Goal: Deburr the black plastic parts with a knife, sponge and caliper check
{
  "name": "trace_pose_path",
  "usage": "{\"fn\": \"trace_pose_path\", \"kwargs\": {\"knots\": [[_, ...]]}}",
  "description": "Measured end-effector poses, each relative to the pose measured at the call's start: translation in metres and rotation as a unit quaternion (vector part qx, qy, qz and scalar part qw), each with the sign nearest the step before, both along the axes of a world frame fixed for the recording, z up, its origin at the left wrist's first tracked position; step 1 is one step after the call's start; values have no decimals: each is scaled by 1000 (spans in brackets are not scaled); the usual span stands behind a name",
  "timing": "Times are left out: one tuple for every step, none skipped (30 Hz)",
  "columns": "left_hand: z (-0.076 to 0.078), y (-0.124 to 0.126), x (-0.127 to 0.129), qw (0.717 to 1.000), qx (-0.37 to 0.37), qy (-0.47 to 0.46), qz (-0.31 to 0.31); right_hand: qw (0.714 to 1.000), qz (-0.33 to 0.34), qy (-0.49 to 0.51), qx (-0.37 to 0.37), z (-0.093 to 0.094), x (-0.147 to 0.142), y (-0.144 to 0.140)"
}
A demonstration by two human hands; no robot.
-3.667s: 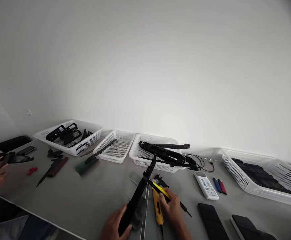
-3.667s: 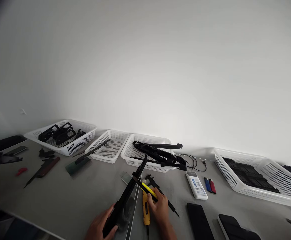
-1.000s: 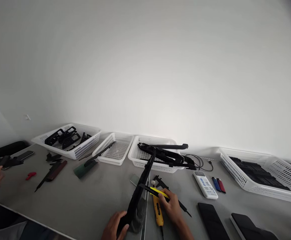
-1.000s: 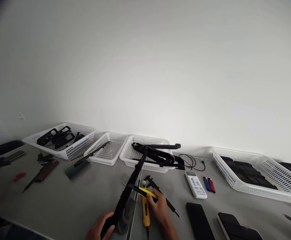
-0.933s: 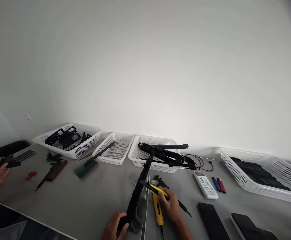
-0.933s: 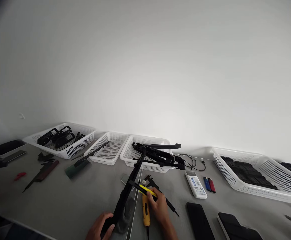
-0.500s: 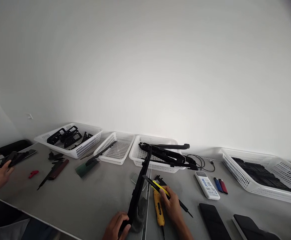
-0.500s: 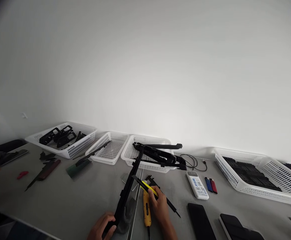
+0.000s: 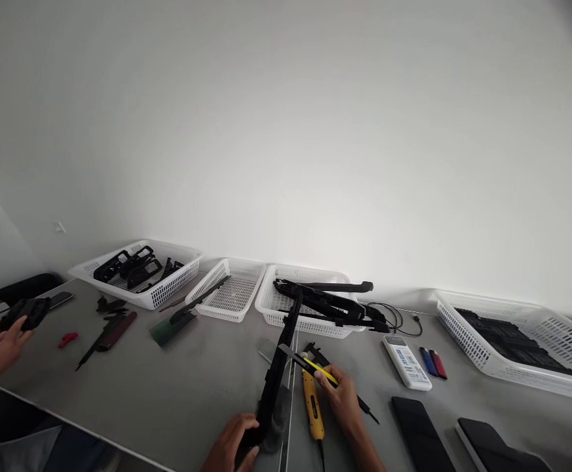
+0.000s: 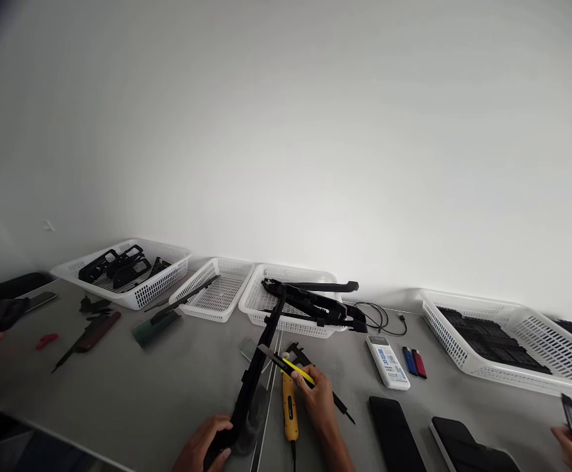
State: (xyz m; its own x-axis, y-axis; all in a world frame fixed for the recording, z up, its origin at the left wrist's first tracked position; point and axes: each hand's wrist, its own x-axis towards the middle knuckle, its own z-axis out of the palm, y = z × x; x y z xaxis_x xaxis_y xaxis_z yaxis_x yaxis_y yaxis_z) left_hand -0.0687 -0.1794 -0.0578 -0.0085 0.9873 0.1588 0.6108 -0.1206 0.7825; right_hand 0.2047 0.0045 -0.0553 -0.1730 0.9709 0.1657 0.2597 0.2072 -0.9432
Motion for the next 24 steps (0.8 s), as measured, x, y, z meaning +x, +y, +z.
{"fn": "trace_pose_path", "kwargs": {"knots": [[0, 0, 0, 1000, -4, -3, -2, 1000, 3, 1, -1, 0, 0, 0], [0, 0, -1, 1000, -8, -6, -3, 1000, 3, 2, -1, 1, 1, -1], [0, 0, -1, 1000, -10, -9, -4, 1000, -3, 4, 2, 1, 1, -1], [0, 0, -1, 1000, -14, -11, -3, 1000, -14, 7, 7, 1, 1, -1], [0, 0, 0, 1000, -16, -12, -1, 999, -27, 9, 14, 2, 2, -1], [0, 0, 0, 1000, -18, -12, 1, 999, -36, 11, 22, 2, 2, -1], [0, 0, 0, 1000, -19, -11, 2, 999, -38, 10, 27, 2, 3, -1], [1, 0, 0, 1000, -20, -10, 2, 999, -33, 8, 29, 2, 3, -1], [1, 0, 1, 1000, -19, -8, 2, 999, -22, 4, 29, 1, 3, 0], [0, 0, 1, 1000, -19, -7, 2, 1000, -12, 0, 27, 0, 3, 0], [0, 1, 1, 1000, -18, -5, 2, 1000, -8, -2, 25, 0, 3, 0], [-1, 1, 1, 1000, -17, -3, 3, 1000, -12, -3, 24, -1, 3, 0], [-3, 2, 0, 1000, -17, -2, 3, 999, -23, -2, 25, -1, 3, 1], [-4, 3, 0, 1000, -16, 0, 3, 999, -35, -1, 28, -1, 3, 1], [-6, 4, 0, 1000, -13, 2, 4, 999, -44, -1, 32, -1, 3, 1], [-8, 4, -1, 1000, -7, 5, 6, 998, -47, -1, 38, -1, 3, 1], [-9, 5, -1, 1000, -1, 10, 5, 998, -39, -2, 43, 0, 3, 0], [-9, 5, -1, 1000, 5, 16, 3, 998, -26, -5, 49, 1, 2, 0], [-9, 5, -1, 1000, 10, 22, 2, 998, -12, -11, 55, 3, 2, -1], [-7, 4, -1, 1000, 11, 29, 2, 998, 3, -18, 58, 5, 1, -2], [-5, 3, 0, 999, 9, 34, 6, 998, -2, -25, 61, 7, 1, -2], [-2, 2, 1, 999, 4, 39, 17, 997, -14, -32, 64, 9, 0, -3], [2, 1, 2, 999, -4, 43, 24, 997, -22, -30, 63, 11, 0, -3], [5, 0, 3, 999, -11, 48, 24, 998, -25, -27, 59, 13, 0, -4]]}}
